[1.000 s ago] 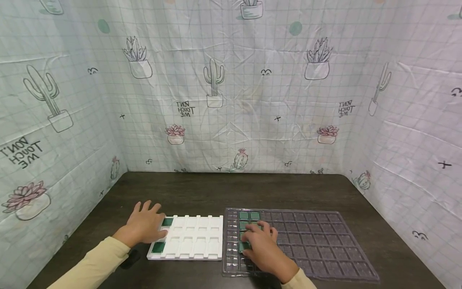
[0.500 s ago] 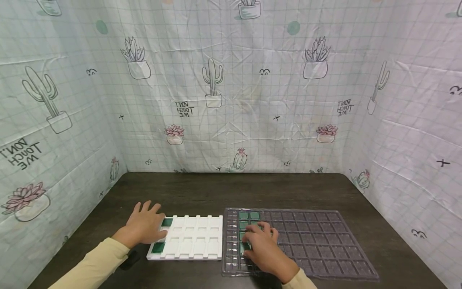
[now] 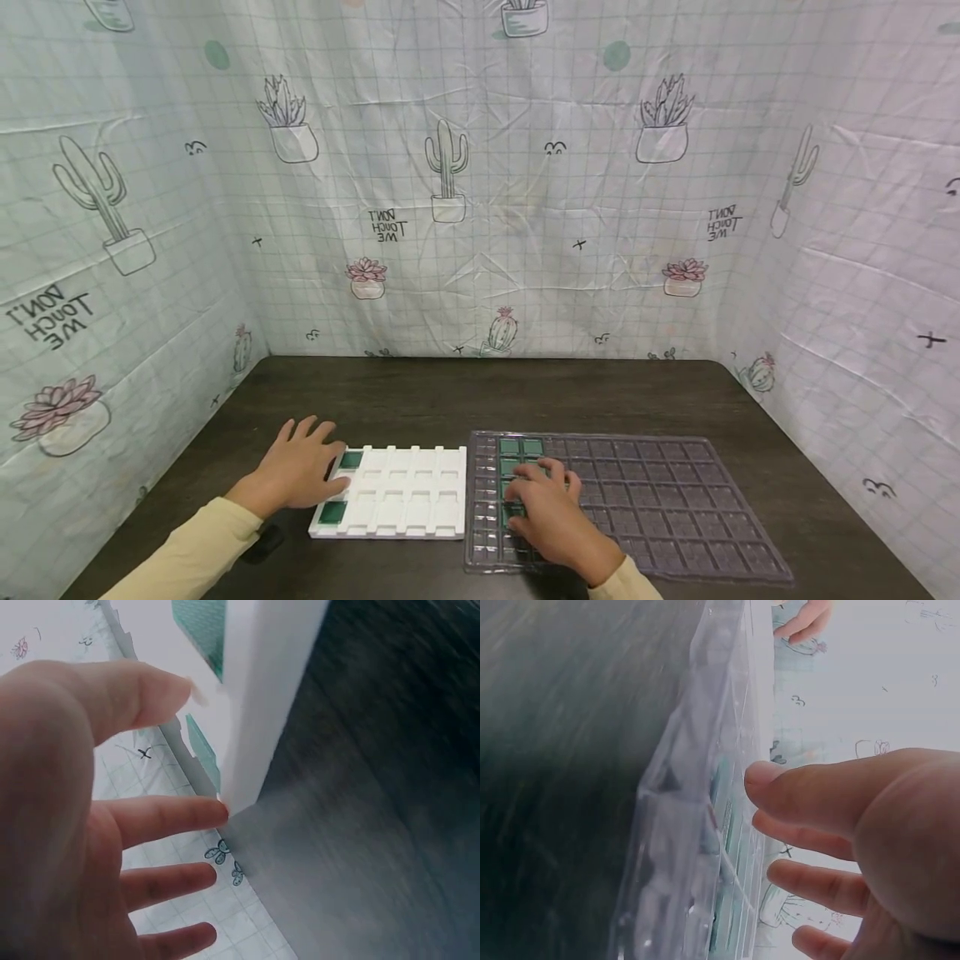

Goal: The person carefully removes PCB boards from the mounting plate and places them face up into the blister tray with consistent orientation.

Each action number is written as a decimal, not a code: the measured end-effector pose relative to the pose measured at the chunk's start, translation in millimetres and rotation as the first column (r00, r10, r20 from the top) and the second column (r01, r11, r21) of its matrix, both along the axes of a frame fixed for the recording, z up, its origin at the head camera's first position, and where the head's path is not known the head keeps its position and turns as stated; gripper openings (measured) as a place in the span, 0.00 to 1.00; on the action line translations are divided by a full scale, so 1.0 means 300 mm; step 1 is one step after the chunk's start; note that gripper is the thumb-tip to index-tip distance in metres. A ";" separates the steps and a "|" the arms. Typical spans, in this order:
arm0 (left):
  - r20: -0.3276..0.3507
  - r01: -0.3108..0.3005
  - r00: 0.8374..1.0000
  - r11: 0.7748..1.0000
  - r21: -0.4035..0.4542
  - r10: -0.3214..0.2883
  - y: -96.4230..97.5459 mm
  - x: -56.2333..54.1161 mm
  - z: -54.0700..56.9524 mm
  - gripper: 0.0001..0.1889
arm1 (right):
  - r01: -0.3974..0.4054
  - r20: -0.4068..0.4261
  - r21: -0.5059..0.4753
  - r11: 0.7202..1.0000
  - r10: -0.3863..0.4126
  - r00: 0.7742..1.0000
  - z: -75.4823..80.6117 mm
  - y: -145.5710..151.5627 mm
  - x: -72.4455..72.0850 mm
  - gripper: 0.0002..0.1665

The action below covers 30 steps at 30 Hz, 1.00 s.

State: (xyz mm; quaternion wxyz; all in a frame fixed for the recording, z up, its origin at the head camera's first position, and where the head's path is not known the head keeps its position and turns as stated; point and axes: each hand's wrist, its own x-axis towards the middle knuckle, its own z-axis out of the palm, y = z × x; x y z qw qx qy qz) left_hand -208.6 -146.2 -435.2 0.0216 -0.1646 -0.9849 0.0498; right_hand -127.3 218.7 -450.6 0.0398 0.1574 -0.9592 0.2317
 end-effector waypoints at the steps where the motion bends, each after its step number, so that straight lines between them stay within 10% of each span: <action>1: -0.006 0.006 1.000 1.000 0.005 -0.006 -0.004 0.000 -0.001 0.30 | -0.003 -0.001 0.001 1.000 0.003 1.000 0.001 -0.001 -0.001 0.13; 30: -0.020 0.063 0.998 0.996 0.065 -0.061 -0.061 0.011 0.014 0.26 | -0.075 -0.012 0.009 0.997 0.075 0.997 0.034 -0.107 -0.055 0.11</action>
